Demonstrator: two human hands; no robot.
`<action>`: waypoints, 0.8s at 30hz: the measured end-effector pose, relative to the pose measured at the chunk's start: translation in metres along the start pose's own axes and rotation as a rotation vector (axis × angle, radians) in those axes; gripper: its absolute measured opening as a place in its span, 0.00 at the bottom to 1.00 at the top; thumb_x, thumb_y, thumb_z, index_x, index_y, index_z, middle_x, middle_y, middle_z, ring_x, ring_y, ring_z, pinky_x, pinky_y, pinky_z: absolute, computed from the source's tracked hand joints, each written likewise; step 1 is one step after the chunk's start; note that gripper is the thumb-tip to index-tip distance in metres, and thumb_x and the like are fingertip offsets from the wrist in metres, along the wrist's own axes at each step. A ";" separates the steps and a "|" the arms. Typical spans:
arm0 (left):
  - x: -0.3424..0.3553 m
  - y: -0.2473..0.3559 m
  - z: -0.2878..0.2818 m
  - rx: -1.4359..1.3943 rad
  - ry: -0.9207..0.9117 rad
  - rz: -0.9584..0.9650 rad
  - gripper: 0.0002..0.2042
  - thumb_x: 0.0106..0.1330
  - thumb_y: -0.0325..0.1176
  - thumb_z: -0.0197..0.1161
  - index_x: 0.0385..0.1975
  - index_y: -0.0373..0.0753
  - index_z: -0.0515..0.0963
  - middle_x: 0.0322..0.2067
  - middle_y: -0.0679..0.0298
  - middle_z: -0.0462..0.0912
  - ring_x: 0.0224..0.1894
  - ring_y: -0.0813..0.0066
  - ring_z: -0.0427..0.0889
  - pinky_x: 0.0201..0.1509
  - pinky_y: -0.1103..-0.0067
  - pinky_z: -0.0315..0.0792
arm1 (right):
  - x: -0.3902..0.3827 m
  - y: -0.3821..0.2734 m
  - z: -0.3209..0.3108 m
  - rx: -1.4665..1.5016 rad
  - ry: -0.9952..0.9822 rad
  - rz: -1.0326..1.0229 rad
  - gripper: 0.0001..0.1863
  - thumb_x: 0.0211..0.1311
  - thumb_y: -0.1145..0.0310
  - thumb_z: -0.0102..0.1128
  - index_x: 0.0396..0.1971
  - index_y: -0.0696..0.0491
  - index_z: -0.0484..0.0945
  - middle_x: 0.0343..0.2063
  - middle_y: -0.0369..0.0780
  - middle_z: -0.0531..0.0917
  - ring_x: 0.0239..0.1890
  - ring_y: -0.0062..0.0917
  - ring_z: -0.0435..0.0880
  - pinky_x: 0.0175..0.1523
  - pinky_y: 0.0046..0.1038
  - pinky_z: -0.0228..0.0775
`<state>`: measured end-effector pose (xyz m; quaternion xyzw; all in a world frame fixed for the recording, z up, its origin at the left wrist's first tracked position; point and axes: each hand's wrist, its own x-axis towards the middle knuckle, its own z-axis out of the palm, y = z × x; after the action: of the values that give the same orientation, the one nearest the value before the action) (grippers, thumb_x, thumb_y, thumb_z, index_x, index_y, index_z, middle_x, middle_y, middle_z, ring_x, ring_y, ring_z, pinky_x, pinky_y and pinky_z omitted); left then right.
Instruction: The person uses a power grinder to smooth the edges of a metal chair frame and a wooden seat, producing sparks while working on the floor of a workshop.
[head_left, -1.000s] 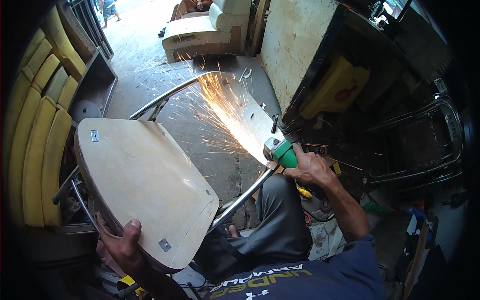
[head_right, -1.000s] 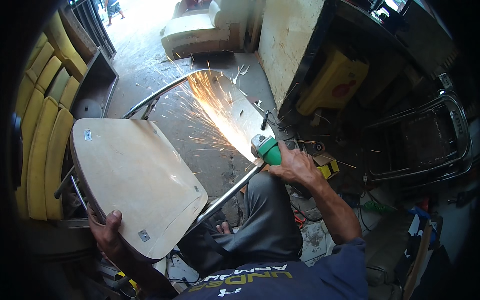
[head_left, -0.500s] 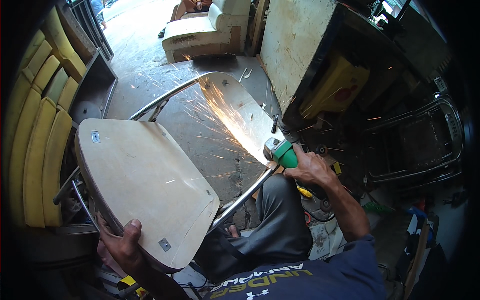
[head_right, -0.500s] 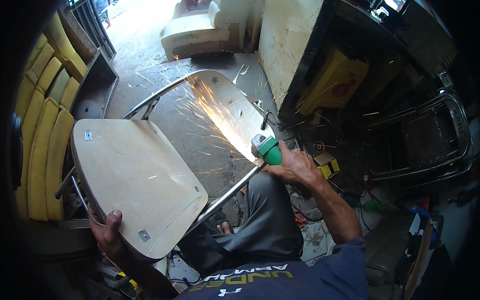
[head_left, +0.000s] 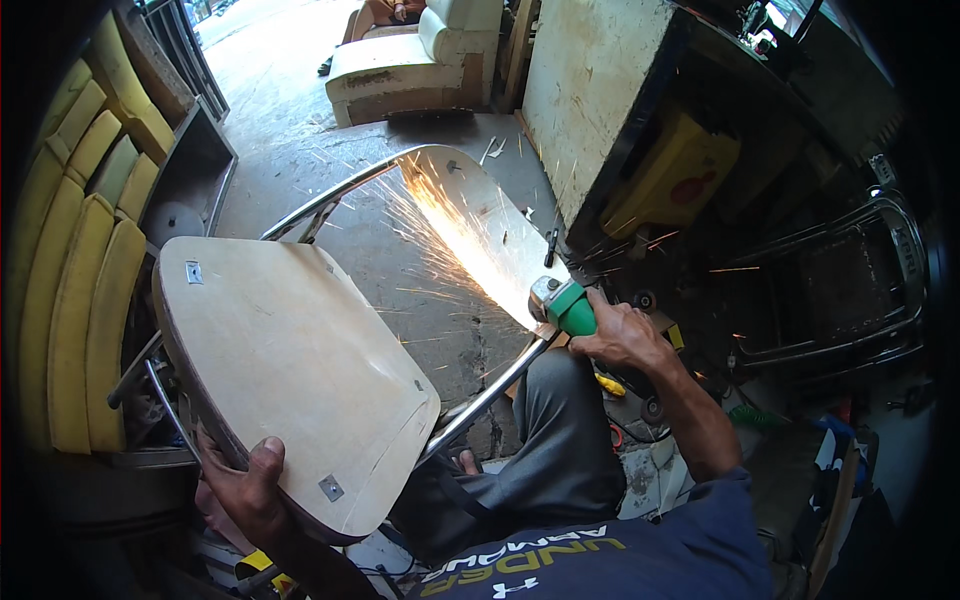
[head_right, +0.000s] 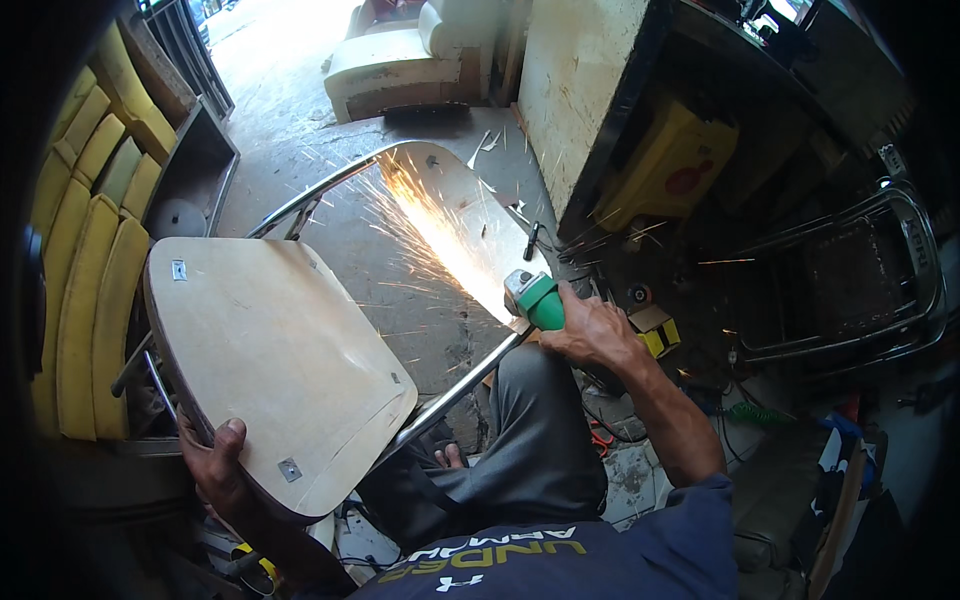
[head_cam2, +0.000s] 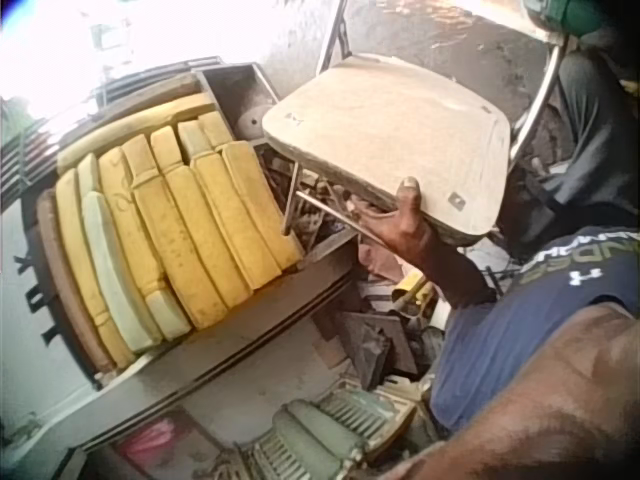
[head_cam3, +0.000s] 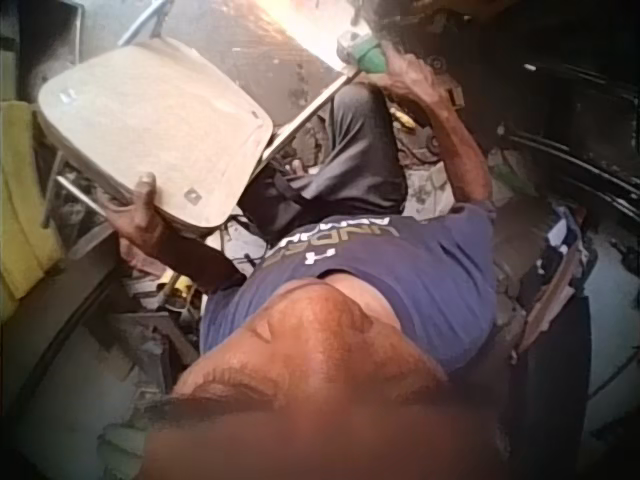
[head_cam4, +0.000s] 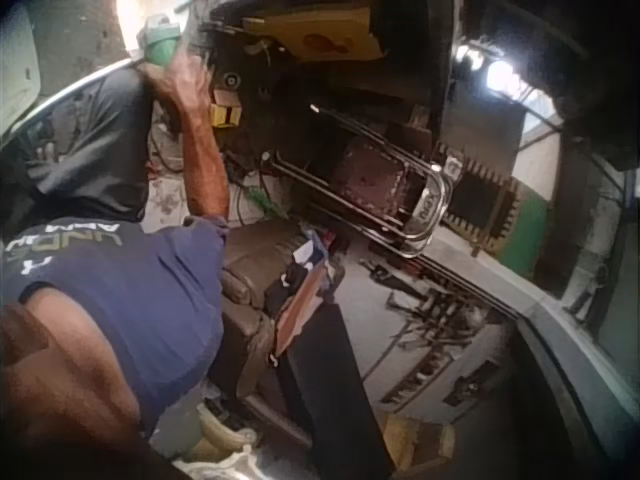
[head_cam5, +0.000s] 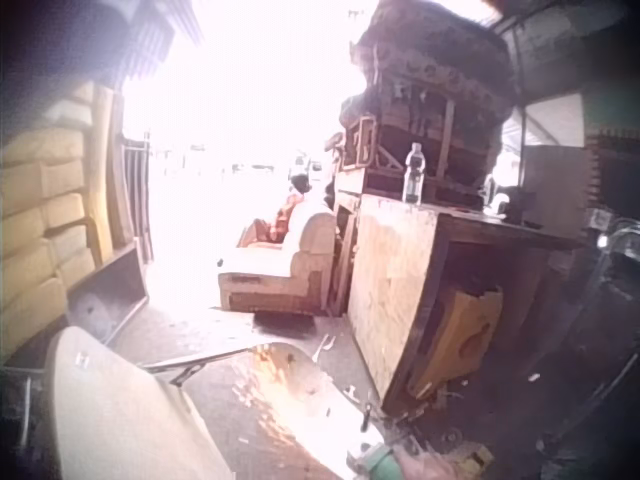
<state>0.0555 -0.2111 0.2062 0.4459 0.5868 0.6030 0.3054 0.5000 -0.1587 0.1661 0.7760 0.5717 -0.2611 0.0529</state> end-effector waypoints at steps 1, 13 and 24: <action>0.000 0.000 0.000 -0.007 -0.005 0.002 0.36 0.49 0.36 0.71 0.60 0.29 0.70 0.46 0.59 0.80 0.45 0.73 0.78 0.55 0.76 0.71 | 0.000 -0.001 -0.001 -0.003 0.000 -0.005 0.45 0.46 0.49 0.67 0.65 0.56 0.65 0.41 0.60 0.86 0.46 0.58 0.85 0.55 0.50 0.76; -0.001 0.005 0.002 0.013 -0.006 -0.007 0.37 0.48 0.36 0.71 0.61 0.28 0.69 0.48 0.56 0.79 0.49 0.67 0.79 0.60 0.72 0.71 | 0.005 -0.015 -0.004 -0.008 -0.067 -0.044 0.47 0.48 0.46 0.67 0.67 0.54 0.65 0.43 0.60 0.85 0.48 0.57 0.85 0.57 0.49 0.76; -0.002 0.003 0.001 0.028 0.028 -0.040 0.38 0.46 0.37 0.71 0.61 0.30 0.69 0.46 0.58 0.79 0.46 0.70 0.78 0.56 0.74 0.72 | 0.037 -0.019 -0.028 0.185 0.161 0.014 0.50 0.47 0.46 0.66 0.71 0.50 0.62 0.49 0.57 0.85 0.52 0.52 0.85 0.60 0.44 0.76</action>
<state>0.0577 -0.2122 0.2086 0.4299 0.6081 0.5947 0.3028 0.5000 -0.1097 0.1771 0.7999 0.5423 -0.2492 -0.0632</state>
